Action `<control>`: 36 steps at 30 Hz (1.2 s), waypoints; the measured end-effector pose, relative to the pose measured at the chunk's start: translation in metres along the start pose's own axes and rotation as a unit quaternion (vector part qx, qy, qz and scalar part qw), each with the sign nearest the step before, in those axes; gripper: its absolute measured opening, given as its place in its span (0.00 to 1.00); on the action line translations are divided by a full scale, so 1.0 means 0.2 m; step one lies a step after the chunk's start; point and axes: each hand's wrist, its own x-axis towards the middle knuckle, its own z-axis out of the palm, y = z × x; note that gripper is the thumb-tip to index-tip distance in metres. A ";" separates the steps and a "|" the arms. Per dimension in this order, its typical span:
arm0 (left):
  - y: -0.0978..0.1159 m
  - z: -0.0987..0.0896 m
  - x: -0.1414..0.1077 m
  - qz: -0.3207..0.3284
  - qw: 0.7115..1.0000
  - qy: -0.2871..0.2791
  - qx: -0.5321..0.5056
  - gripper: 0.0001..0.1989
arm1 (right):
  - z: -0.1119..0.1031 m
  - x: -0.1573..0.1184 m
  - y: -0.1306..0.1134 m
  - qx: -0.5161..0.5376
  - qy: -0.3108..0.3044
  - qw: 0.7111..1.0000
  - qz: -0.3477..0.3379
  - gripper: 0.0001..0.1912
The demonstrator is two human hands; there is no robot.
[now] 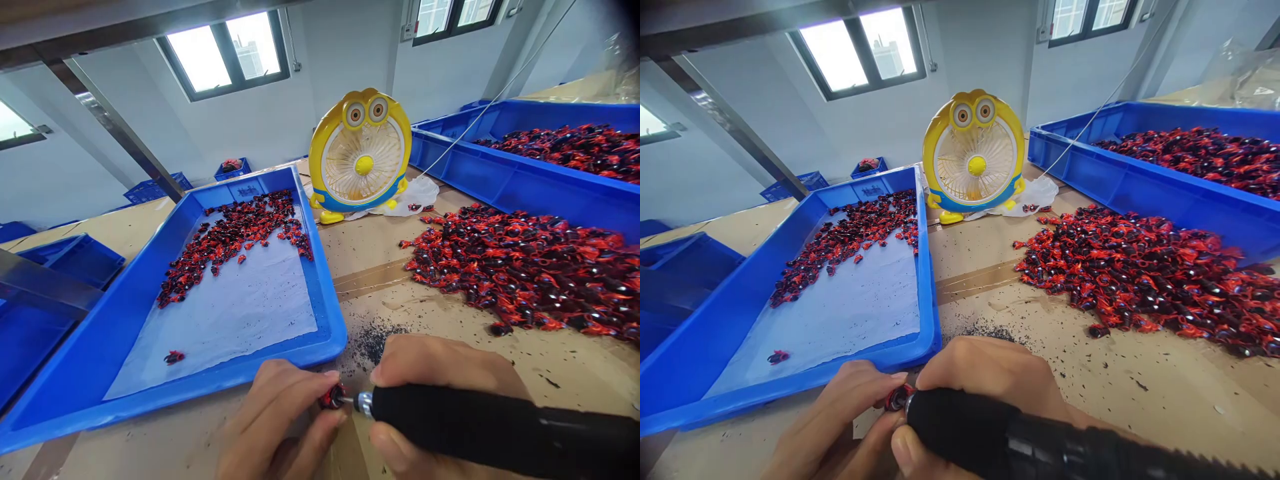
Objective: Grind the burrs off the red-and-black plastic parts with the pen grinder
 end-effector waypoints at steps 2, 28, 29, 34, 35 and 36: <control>0.01 0.00 0.00 -0.009 1.000 0.009 0.006 0.20 | 0.02 -0.01 0.01 0.001 0.012 1.000 -0.001 0.09; 0.00 0.02 -0.03 -0.017 0.999 0.025 0.020 0.20 | -0.01 0.01 -0.04 -0.018 0.011 0.998 0.057 0.08; 0.01 0.02 -0.03 -0.019 0.999 0.018 0.018 0.20 | -0.02 0.01 -0.05 -0.026 0.015 0.997 0.067 0.08; 0.01 0.00 -0.03 -0.016 1.000 -0.002 0.005 0.20 | -0.02 0.00 -0.07 -0.023 0.016 0.996 0.086 0.09; 0.01 -0.01 -0.02 -0.009 1.000 -0.007 0.006 0.21 | -0.01 0.00 -0.07 -0.024 0.021 0.995 0.095 0.09; 0.00 -0.01 -0.02 -0.003 1.000 -0.012 0.007 0.23 | -0.01 0.00 -0.08 -0.021 0.023 0.994 0.103 0.09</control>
